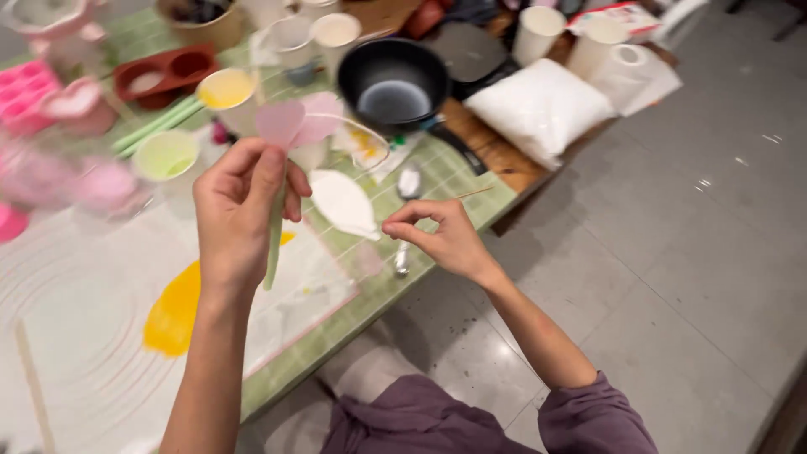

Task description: Assembling wax flower petals onto a wick and stem to create a decorative candle.

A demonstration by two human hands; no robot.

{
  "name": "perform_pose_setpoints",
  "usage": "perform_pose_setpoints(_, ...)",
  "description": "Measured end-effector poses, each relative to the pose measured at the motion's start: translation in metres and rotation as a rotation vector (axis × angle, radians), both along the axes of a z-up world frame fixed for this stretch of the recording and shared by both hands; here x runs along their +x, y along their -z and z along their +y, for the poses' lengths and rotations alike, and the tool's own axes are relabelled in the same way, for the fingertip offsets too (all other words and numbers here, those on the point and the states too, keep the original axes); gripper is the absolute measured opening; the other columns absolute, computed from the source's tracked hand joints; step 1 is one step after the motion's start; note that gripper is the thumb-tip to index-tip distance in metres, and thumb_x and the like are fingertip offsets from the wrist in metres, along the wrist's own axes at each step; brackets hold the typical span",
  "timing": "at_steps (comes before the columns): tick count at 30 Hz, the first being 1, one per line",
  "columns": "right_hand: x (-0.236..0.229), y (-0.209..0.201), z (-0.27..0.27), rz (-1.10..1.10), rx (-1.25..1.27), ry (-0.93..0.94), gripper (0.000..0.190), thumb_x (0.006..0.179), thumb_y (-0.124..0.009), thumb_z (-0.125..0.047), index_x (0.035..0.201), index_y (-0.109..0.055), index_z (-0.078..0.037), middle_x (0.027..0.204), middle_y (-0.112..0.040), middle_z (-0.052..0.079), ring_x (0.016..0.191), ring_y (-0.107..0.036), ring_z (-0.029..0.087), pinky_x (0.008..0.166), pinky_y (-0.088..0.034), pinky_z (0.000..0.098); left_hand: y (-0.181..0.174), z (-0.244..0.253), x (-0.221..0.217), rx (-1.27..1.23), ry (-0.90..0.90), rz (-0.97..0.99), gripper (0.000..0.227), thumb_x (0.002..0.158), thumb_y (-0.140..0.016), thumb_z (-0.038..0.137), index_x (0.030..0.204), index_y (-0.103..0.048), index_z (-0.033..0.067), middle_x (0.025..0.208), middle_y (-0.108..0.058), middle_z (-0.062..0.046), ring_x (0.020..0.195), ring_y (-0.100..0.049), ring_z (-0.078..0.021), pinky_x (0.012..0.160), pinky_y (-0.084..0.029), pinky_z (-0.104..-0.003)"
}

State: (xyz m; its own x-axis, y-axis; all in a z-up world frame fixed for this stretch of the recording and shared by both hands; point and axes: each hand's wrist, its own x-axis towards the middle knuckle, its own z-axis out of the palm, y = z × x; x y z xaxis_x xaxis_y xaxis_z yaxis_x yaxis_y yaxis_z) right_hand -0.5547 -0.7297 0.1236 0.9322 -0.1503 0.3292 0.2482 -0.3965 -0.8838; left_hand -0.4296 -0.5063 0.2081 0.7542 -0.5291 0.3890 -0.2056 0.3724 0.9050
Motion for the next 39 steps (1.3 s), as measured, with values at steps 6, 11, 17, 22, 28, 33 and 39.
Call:
perform_pose_setpoints(6, -0.034, 0.007, -0.055, -0.010, 0.068, 0.120, 0.013, 0.093, -0.076, -0.016, 0.100, -0.080, -0.005, 0.092, -0.079, 0.004, 0.084, -0.072, 0.010, 0.078, -0.057, 0.0255, -0.003, -0.059, -0.004, 0.051, 0.105, 0.004, 0.020, 0.110, -0.060, 0.019, 0.108, -0.066, -0.0004, 0.085, -0.067, -0.008, 0.067, -0.056, -0.0091, 0.062, -0.046, -0.023)
perform_pose_setpoints(11, -0.056, 0.044, -0.127, -0.056, 0.093, 0.265, 0.014, 0.095, -0.073, -0.015, 0.091, -0.080, -0.004, 0.088, -0.079, 0.006, 0.078, -0.073, 0.013, 0.071, -0.058, 0.0276, 0.000, -0.100, -0.010, 0.127, 0.164, -0.015, 0.020, 0.108, -0.062, 0.018, 0.108, -0.067, -0.0012, 0.084, -0.068, -0.006, 0.066, -0.056, -0.0079, 0.061, -0.045, -0.022)
perform_pose_setpoints(17, -0.101, 0.049, -0.257, -0.265, 0.176, 0.671, 0.028, 0.112, -0.052, -0.021, 0.108, -0.072, -0.001, 0.091, -0.076, 0.009, 0.081, -0.075, 0.017, 0.078, -0.062, 0.0320, -0.007, -0.129, -0.013, 0.227, 0.186, -0.036, 0.020, 0.106, -0.062, 0.018, 0.109, -0.069, -0.0011, 0.081, -0.068, -0.004, 0.065, -0.056, -0.0066, 0.060, -0.046, -0.021)
perform_pose_setpoints(22, -0.120, 0.122, -0.415, -0.325, 0.091, 0.889, 0.022, 0.113, -0.054, -0.009, 0.122, -0.068, 0.005, 0.099, -0.073, 0.011, 0.087, -0.072, 0.017, 0.077, -0.060, 0.0301, -0.002, -0.128, -0.004, 0.288, 0.143, -0.089, 0.018, 0.102, -0.064, 0.013, 0.112, -0.070, -0.0016, 0.080, -0.069, -0.003, 0.066, -0.058, -0.0050, 0.060, -0.047, -0.020)
perform_pose_setpoints(28, -0.108, 0.173, -0.574, -0.207, -0.283, 1.029, 0.027, 0.110, -0.048, 0.005, 0.128, -0.068, 0.007, 0.107, -0.072, 0.013, 0.094, -0.070, 0.017, 0.080, -0.059, 0.0300, -0.018, -0.120, -0.005, 0.476, 0.053, -0.451, 0.022, 0.096, -0.071, 0.014, 0.112, -0.073, -0.0007, 0.091, -0.076, -0.004, 0.078, -0.066, -0.0049, 0.071, -0.053, -0.021)
perform_pose_setpoints(33, -0.069, 0.184, -0.637, -0.118, -0.093, 0.913, 0.030, 0.109, -0.048, 0.002, 0.130, -0.068, 0.003, 0.114, -0.072, 0.007, 0.101, -0.070, 0.011, 0.079, -0.058, 0.0259, -0.034, -0.144, 0.000, 0.618, -0.034, -0.625, 0.022, 0.091, -0.076, 0.017, 0.109, -0.075, 0.0042, 0.096, -0.078, -0.004, 0.067, -0.066, -0.0127, 0.058, -0.052, -0.028)
perform_pose_setpoints(39, -0.051, 0.165, -0.617, 0.164, -0.208, 0.905, 0.021, 0.111, -0.054, -0.003, 0.123, -0.071, 0.002, 0.107, -0.074, 0.013, 0.093, -0.070, 0.020, 0.077, -0.056, 0.0311, -0.036, -0.161, 0.021, 0.617, -0.027, -1.150, 0.019, 0.091, -0.076, 0.019, 0.104, -0.073, 0.0063, 0.085, -0.067, -0.008, 0.078, -0.064, -0.0286, 0.069, -0.050, -0.040)
